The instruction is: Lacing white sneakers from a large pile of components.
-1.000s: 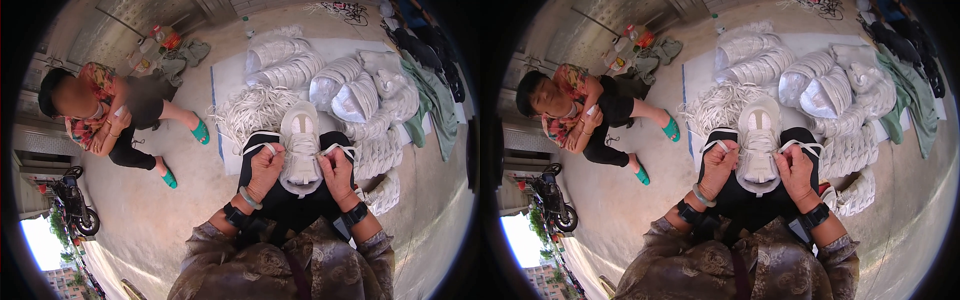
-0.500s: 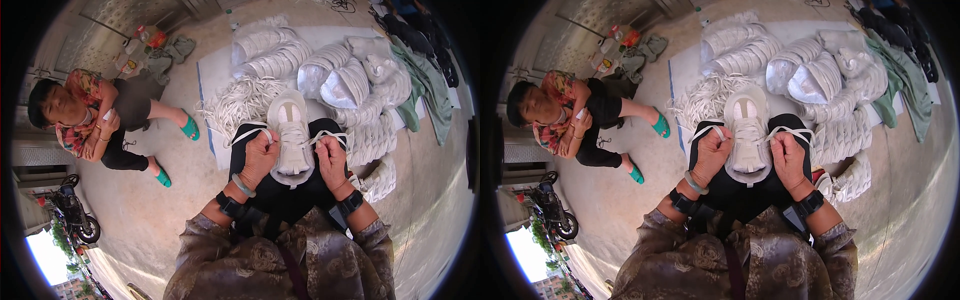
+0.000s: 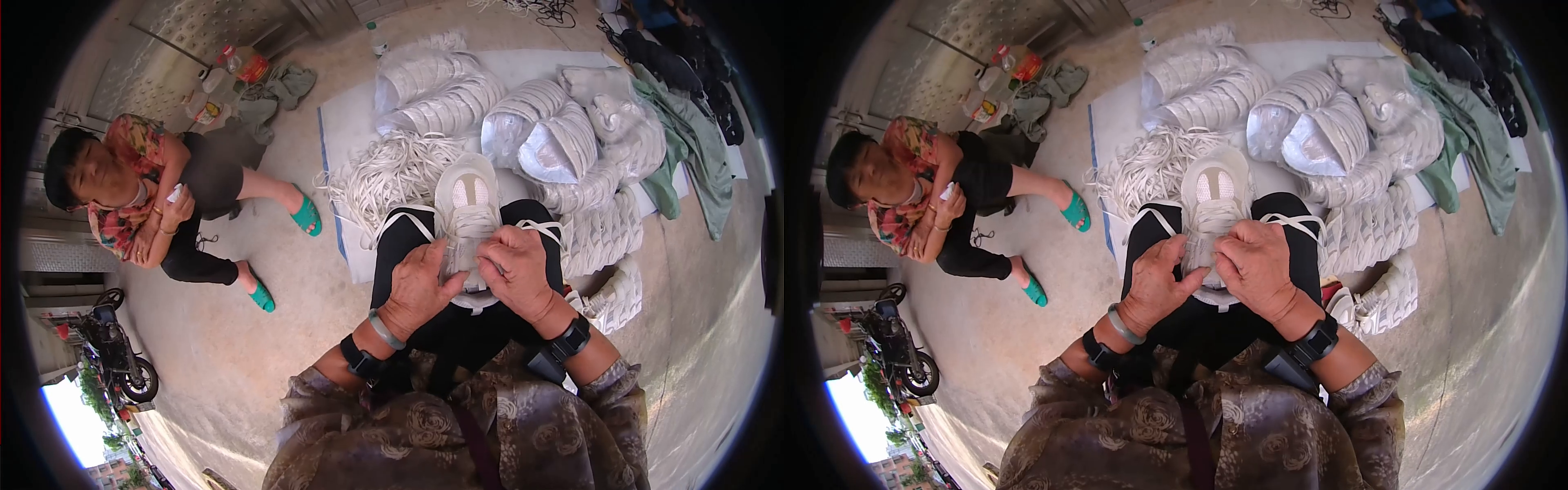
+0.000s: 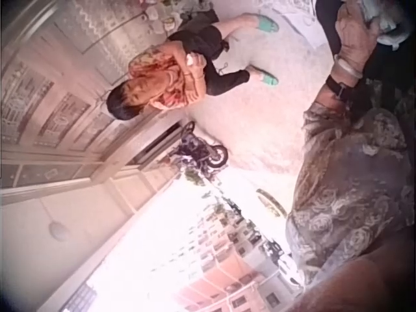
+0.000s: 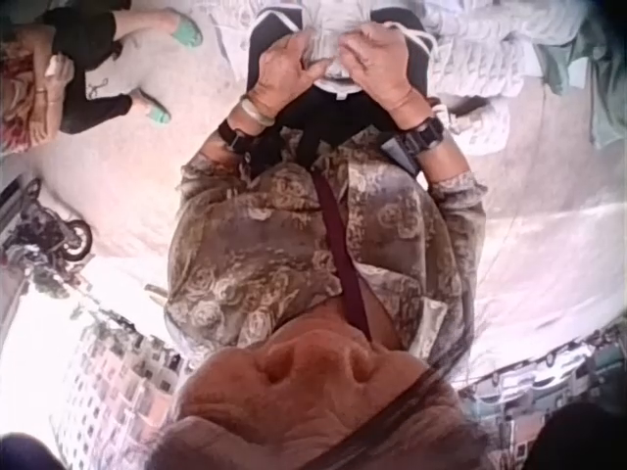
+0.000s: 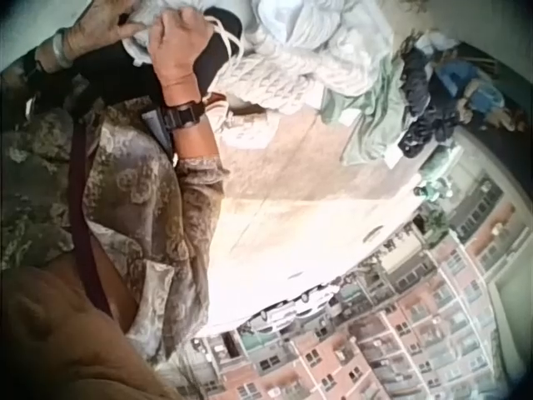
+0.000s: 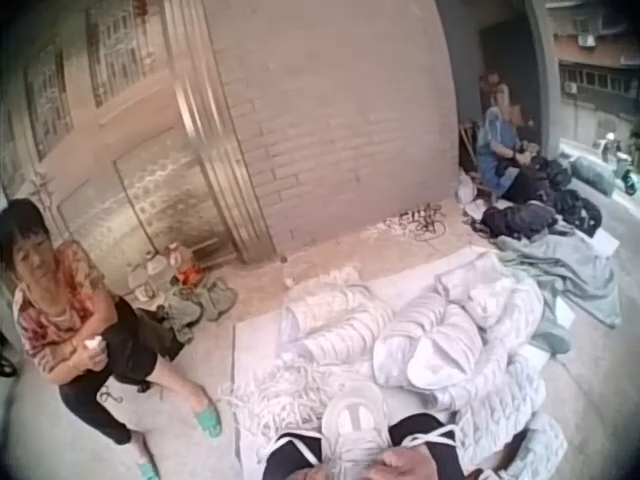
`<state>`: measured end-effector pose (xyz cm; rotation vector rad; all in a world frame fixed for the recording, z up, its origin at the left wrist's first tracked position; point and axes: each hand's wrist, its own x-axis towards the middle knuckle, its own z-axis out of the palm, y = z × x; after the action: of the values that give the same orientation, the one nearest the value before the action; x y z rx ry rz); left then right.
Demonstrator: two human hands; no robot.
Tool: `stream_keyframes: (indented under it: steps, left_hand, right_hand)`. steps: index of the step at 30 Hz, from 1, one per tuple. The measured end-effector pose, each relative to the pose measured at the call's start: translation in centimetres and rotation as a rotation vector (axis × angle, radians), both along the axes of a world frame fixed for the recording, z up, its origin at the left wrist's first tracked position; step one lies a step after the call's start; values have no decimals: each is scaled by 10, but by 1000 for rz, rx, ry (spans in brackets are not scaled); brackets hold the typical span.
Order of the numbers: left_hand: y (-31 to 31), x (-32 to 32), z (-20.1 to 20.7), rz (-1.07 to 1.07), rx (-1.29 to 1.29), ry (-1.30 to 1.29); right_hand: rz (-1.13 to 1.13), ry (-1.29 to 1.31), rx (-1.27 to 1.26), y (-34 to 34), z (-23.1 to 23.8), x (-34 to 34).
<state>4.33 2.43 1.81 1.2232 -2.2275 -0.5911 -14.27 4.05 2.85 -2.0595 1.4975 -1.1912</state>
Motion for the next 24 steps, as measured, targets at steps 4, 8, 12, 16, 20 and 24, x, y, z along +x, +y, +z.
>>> stream_keyframes:
  steps: [4, 8, 12, 16, 20, 24]
  left_hand:
    - [-1, 5, -5, 71, 238, 186]
    - [-1, 6, -14, 133, 311, 377]
    - [-1, 5, -20, 75, 329, 451]
    - [-2, 2, -25, 36, 186, 475]
    - [3, 6, -26, 57, 23, 273]
    - [8, 1, -11, 56, -13, 184]
  right_hand:
    - [33, 191, -34, -9, -4, 20]
    - [67, 317, -23, -17, -5, 29]
    - [81, 368, 1, -21, -6, 27]
    - [134, 500, -87, -20, -3, 27]
    - [116, 593, -24, 13, 21, -2]
    - [-191, 587, 122, 86, -10, -111]
